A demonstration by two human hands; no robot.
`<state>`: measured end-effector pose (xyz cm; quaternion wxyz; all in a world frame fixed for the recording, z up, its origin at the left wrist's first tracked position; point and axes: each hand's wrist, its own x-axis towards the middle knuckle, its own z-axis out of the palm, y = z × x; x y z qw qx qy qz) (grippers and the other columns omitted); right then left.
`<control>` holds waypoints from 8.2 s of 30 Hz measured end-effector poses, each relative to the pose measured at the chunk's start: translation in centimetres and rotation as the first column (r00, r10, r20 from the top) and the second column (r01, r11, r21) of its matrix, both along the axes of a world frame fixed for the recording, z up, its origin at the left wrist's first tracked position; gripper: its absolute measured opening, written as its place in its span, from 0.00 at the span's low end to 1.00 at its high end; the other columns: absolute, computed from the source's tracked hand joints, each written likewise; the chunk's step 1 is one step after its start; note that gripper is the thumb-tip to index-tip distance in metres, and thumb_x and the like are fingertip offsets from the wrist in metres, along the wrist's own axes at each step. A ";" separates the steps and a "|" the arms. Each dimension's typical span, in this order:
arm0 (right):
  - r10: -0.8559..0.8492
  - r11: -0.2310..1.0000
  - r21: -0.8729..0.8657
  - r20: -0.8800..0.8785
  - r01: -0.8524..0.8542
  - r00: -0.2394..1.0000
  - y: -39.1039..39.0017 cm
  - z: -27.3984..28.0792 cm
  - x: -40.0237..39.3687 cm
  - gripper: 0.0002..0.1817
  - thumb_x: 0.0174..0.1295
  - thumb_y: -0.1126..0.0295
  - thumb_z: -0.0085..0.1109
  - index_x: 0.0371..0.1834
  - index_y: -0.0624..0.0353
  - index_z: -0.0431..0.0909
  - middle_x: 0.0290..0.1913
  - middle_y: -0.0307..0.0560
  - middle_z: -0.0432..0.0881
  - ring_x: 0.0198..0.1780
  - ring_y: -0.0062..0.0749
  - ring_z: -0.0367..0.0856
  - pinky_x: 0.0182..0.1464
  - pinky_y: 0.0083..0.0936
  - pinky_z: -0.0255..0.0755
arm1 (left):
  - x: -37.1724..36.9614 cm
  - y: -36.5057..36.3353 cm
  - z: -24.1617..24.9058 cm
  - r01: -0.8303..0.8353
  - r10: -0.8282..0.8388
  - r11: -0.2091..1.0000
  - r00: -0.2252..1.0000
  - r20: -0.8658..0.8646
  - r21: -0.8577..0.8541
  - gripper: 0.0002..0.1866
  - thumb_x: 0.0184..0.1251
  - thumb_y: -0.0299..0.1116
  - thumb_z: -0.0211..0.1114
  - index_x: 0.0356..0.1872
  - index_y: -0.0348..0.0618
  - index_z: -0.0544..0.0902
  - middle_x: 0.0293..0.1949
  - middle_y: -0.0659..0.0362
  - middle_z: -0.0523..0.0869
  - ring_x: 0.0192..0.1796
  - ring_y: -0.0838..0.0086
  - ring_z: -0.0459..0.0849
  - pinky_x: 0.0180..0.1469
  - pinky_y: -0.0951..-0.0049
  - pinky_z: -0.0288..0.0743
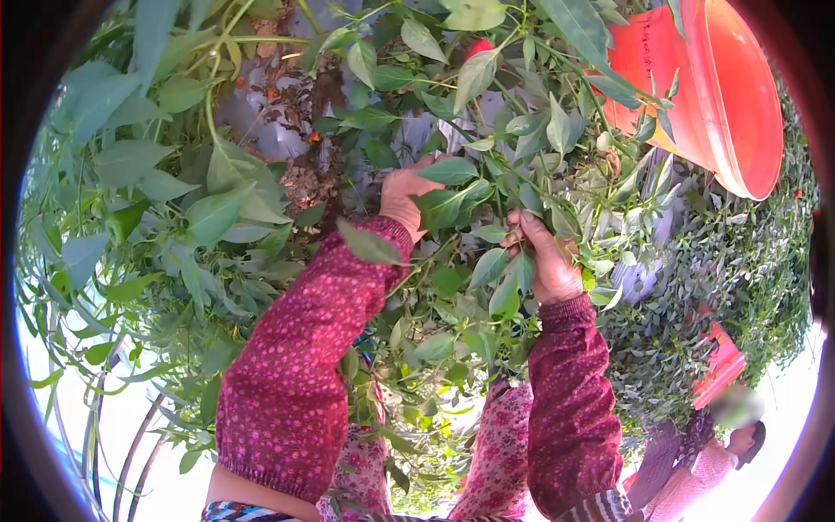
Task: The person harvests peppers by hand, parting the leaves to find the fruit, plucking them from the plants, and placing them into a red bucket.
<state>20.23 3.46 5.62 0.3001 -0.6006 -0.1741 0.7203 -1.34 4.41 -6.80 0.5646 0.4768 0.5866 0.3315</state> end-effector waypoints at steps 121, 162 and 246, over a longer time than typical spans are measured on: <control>0.047 0.972 0.234 -0.221 0.006 0.974 6.2 5.1 -1.6 0.07 0.64 0.73 0.51 0.42 0.64 0.74 0.38 0.44 0.81 0.38 0.28 0.79 0.42 0.22 0.72 | 4.1 11.1 29.0 0.149 -0.239 0.961 0.869 -0.432 -0.232 0.12 0.58 0.29 0.63 0.41 0.34 0.82 0.24 0.59 0.80 0.26 0.77 0.79 0.30 0.74 0.72; -0.306 0.952 -0.199 -0.653 0.233 0.692 8.2 5.4 -2.1 0.17 0.68 0.61 0.52 0.53 0.63 0.71 0.46 0.49 0.79 0.41 0.35 0.82 0.41 0.28 0.73 | 3.2 9.5 31.7 -0.351 0.234 0.834 0.924 -0.303 -0.425 0.10 0.64 0.31 0.63 0.43 0.37 0.82 0.33 0.60 0.84 0.29 0.80 0.82 0.19 0.83 0.64; -0.536 0.842 -0.458 -0.648 0.286 0.541 8.4 5.4 -1.4 0.10 0.68 0.56 0.45 0.37 0.49 0.68 0.24 0.32 0.63 0.25 0.20 0.59 0.31 0.21 0.57 | -1.2 9.6 36.9 0.140 -0.364 0.863 0.839 -0.404 -0.486 0.12 0.53 0.19 0.62 0.39 0.41 0.76 0.39 0.63 0.81 0.44 0.82 0.76 0.49 0.80 0.68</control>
